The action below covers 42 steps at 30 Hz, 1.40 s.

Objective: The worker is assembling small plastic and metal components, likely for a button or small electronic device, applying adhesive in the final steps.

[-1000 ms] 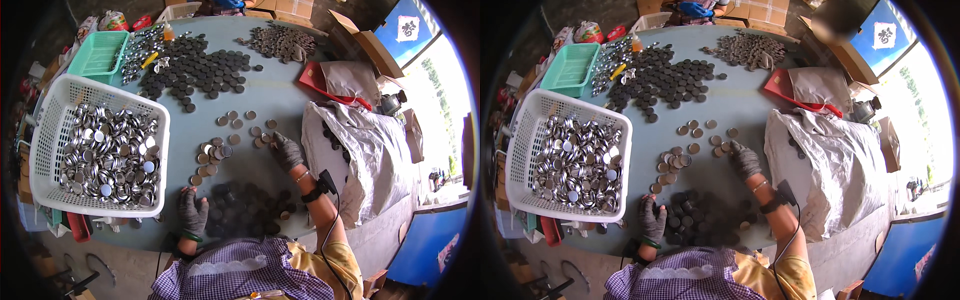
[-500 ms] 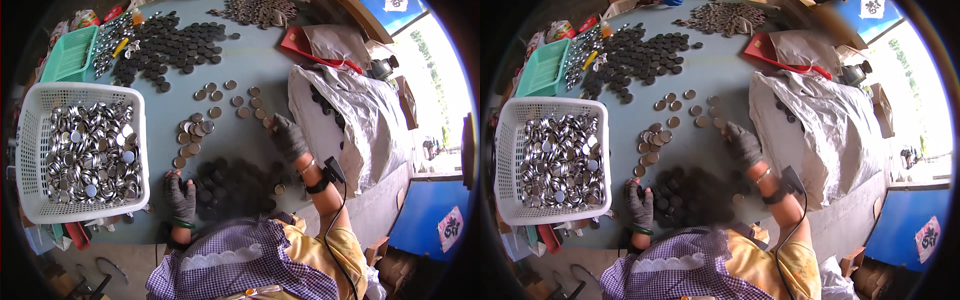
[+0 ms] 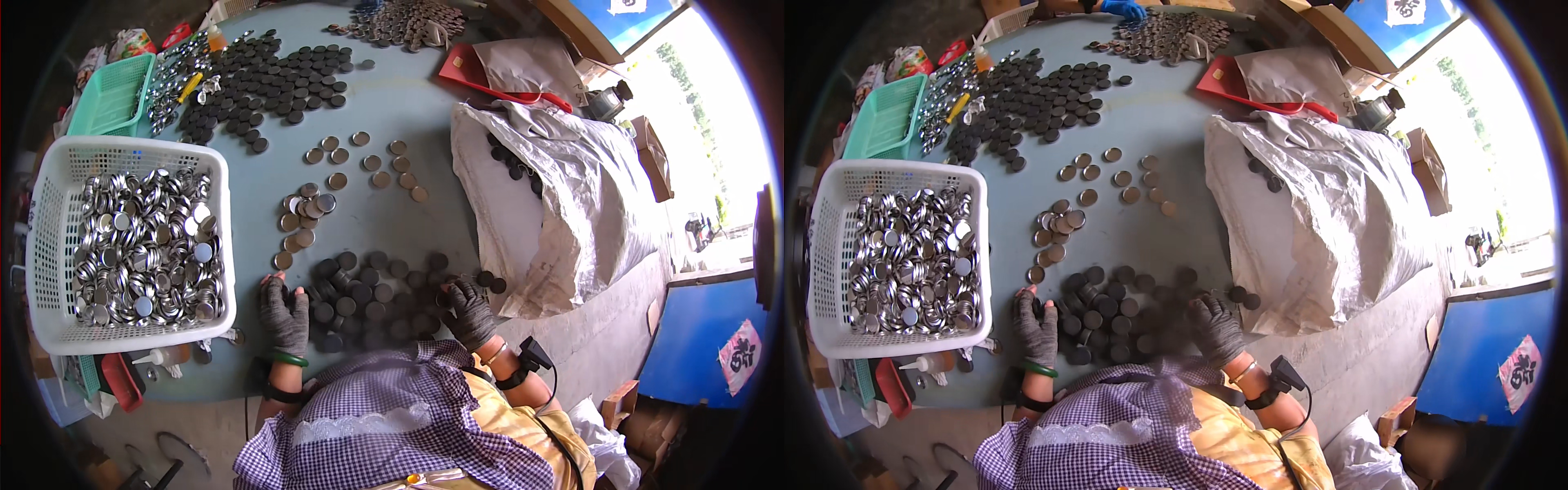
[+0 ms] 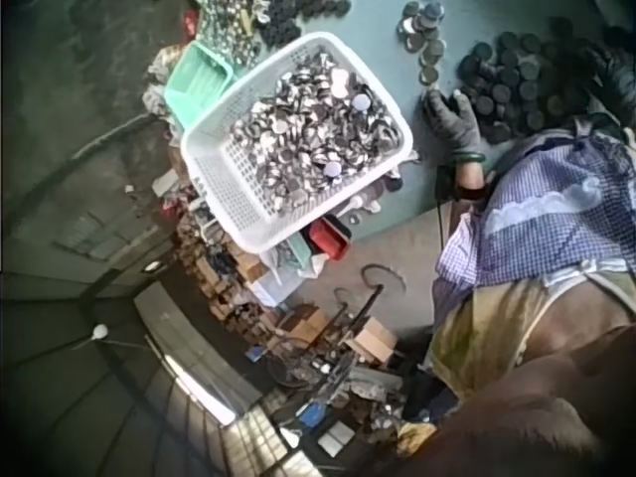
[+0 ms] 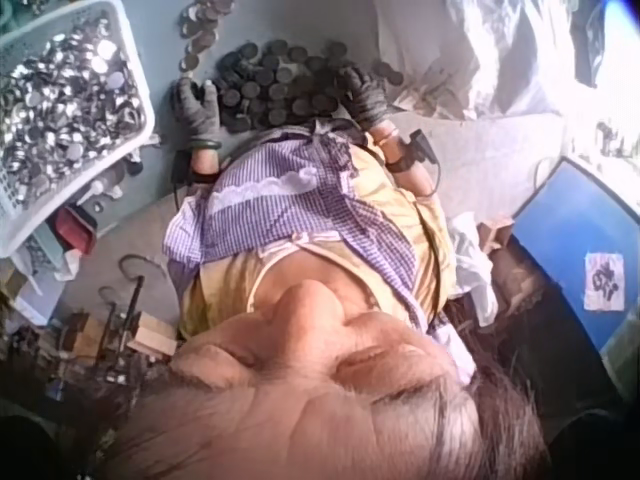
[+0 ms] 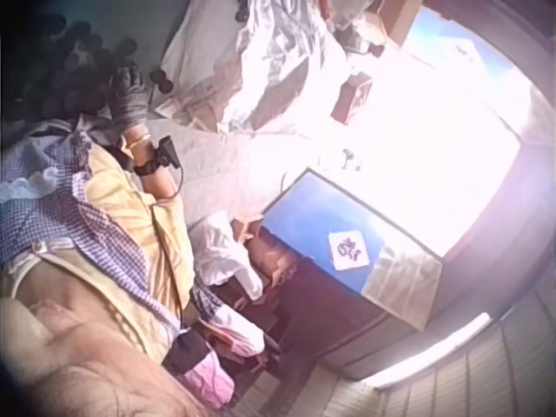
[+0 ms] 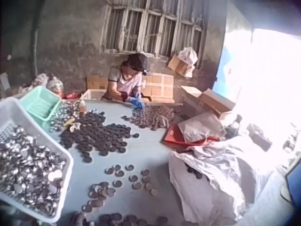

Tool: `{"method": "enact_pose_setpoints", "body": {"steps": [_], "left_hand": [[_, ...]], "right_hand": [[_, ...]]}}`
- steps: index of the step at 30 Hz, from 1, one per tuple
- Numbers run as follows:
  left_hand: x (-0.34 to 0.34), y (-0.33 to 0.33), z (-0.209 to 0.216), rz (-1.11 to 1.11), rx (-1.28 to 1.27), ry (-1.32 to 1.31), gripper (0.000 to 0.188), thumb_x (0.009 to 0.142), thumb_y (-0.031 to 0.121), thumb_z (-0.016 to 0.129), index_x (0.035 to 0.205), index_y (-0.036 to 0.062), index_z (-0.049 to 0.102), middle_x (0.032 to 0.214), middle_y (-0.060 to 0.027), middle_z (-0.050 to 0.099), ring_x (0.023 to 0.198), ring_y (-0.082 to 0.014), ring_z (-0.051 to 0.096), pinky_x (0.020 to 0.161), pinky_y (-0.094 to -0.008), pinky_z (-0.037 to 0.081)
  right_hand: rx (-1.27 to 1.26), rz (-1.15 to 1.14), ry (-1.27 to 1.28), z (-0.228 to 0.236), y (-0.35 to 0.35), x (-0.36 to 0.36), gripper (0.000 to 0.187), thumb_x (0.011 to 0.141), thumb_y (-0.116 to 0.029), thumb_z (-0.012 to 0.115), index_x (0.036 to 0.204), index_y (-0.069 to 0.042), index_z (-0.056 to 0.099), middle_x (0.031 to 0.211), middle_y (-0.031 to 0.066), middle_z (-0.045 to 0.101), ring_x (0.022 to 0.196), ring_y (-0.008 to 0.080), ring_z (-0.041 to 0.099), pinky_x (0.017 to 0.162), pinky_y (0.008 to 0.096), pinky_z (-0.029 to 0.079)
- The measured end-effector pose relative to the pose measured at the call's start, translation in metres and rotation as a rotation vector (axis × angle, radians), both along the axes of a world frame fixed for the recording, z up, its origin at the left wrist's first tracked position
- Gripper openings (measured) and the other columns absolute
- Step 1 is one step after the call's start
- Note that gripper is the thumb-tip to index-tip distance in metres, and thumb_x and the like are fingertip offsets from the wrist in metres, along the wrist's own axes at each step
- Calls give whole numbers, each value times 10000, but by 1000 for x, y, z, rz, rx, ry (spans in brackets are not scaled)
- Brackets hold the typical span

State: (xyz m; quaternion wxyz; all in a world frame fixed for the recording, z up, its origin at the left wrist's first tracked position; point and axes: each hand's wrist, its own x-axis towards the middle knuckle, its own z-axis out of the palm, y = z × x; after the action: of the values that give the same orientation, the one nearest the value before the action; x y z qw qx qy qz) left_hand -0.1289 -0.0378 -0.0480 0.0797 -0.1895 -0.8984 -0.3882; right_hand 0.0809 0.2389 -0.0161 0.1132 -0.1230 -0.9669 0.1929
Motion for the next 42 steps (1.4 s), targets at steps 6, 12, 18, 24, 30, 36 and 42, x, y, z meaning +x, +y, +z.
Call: {"method": "enact_pose_setpoints", "body": {"steps": [6,12,18,24,30,36,42], "left_hand": [[0,0,0,-7,-14,12,407,809,127,692,1171,-27,588,1171,-213,598,1184,-377,519,1031,-453,408],[-2,2,3,-18,-11,4,407,810,116,691,1174,-32,584,1186,-211,591,1192,-374,512,1039,-454,400],[0,-2,4,3,0,-34,409,810,104,691,1179,-32,577,1197,-197,586,1205,-368,501,1046,-451,394],[16,6,27,-81,153,109,420,797,99,710,1179,0,565,1209,-160,593,1200,-351,508,1030,-466,405],[35,33,94,-575,377,76,540,758,233,817,1201,56,564,1201,-120,615,1199,-338,534,1017,-479,430],[39,29,86,-635,439,-60,489,730,125,822,1150,48,584,1164,-126,628,1115,-320,598,974,-469,479],[36,34,94,-604,353,104,434,771,231,807,1111,64,595,1068,-74,654,1021,-261,629,907,-389,510]], "right_hand": [[-140,66,-144,-5,3,4,470,710,-54,727,1150,-33,565,1065,165,598,929,352,613,768,391,510],[-1001,-62,27,2,9,7,410,812,-99,733,1181,-57,560,988,55,611,820,204,625,712,330,502],[-1791,-138,111,48,-10,-30,508,819,-224,766,1250,-69,544,1068,91,598,805,205,620,708,324,511],[-2151,147,-21,45,-33,-71,536,849,-371,720,1204,-16,531,750,80,588,667,171,577,624,302,479],[-1930,338,-398,59,-54,-91,422,730,-9,701,1126,-44,560,981,115,614,813,241,625,757,314,509],[-842,707,180,70,-61,-96,549,704,26,708,1222,-65,550,1206,118,594,1042,319,618,891,365,514],[-1351,529,4,21,-63,-78,392,864,-83,664,1246,-51,582,1150,101,632,988,249,618,863,347,486]]}}
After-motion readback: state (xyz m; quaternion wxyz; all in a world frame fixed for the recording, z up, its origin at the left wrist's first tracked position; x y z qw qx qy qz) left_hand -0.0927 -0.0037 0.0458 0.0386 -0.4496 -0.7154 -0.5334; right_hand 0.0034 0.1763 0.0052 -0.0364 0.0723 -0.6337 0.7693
